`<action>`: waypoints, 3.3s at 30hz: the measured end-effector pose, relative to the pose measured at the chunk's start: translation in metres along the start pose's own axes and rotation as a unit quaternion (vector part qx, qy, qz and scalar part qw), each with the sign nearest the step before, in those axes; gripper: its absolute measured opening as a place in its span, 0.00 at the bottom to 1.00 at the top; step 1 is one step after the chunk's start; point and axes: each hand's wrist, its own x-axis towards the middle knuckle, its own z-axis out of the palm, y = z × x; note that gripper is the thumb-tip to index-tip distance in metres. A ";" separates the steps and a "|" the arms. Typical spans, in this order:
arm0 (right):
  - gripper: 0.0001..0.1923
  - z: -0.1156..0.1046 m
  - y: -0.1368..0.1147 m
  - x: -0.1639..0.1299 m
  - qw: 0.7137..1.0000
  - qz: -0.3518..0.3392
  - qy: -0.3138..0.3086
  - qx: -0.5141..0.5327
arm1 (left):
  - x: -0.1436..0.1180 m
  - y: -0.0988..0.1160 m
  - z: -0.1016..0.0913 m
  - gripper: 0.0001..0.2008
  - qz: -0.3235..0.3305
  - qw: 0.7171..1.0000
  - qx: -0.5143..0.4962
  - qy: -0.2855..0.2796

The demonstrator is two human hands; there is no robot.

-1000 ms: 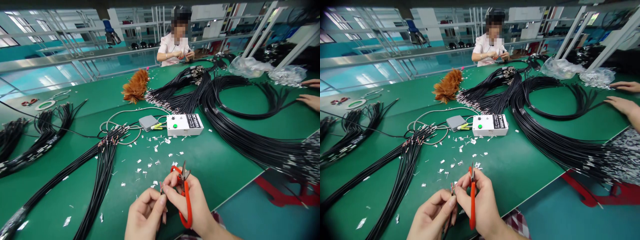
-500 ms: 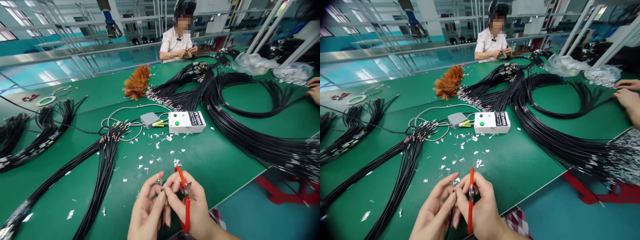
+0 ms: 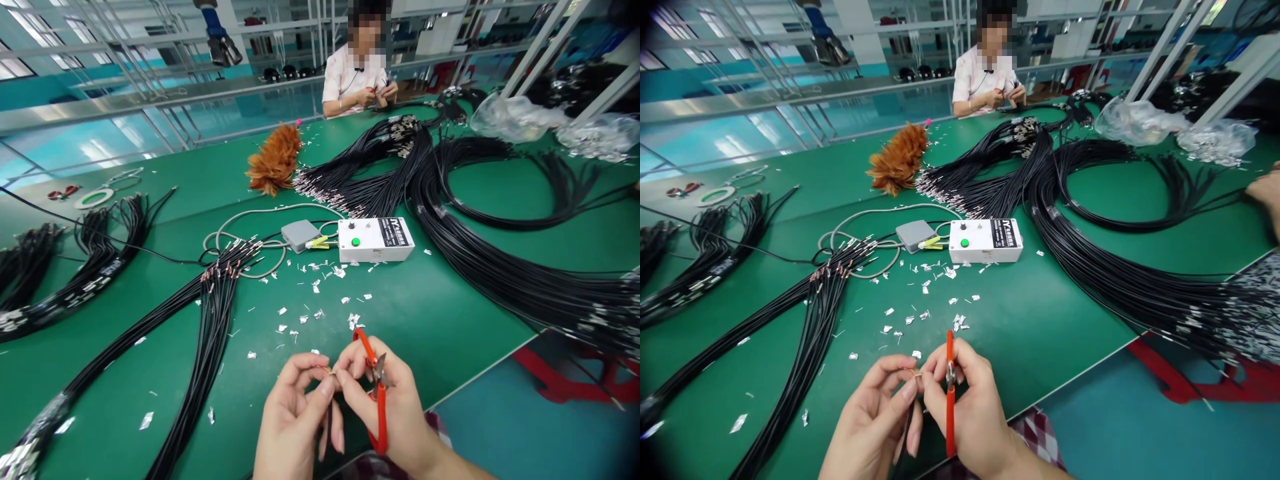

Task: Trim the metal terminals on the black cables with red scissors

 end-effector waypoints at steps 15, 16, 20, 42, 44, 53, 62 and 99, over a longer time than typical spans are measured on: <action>0.10 -0.014 -0.010 0.004 0.987 -0.032 -0.051 -0.152 | -0.003 0.011 -0.002 0.12 -0.002 0.998 -0.029 0.058; 0.12 -0.017 -0.011 0.006 0.980 -0.027 -0.057 -0.188 | -0.003 0.014 -0.002 0.12 -0.002 0.998 -0.034 0.060; 0.18 -0.024 -0.009 0.011 0.928 -0.068 -0.065 -0.360 | -0.004 0.019 -0.003 0.12 -0.008 0.996 -0.064 0.067; 0.19 -0.018 -0.004 0.014 0.855 -0.181 -0.068 -0.482 | -0.003 0.013 -0.011 0.09 -0.050 0.992 -0.112 0.012; 0.18 -0.019 -0.004 0.014 0.857 -0.184 -0.070 -0.476 | -0.002 0.013 -0.012 0.09 -0.055 0.993 -0.109 0.009; 0.21 -0.019 -0.005 0.014 0.867 -0.164 -0.084 -0.462 | -0.003 0.013 -0.013 0.09 -0.064 0.993 -0.097 0.005; 0.23 -0.021 -0.002 0.013 0.868 -0.160 -0.092 -0.462 | 0.000 0.013 -0.014 0.09 -0.074 0.992 -0.098 -0.008; 0.26 -0.037 -0.008 0.028 0.843 -0.185 -0.141 -0.485 | 0.006 0.008 -0.019 0.09 -0.116 0.983 -0.113 -0.085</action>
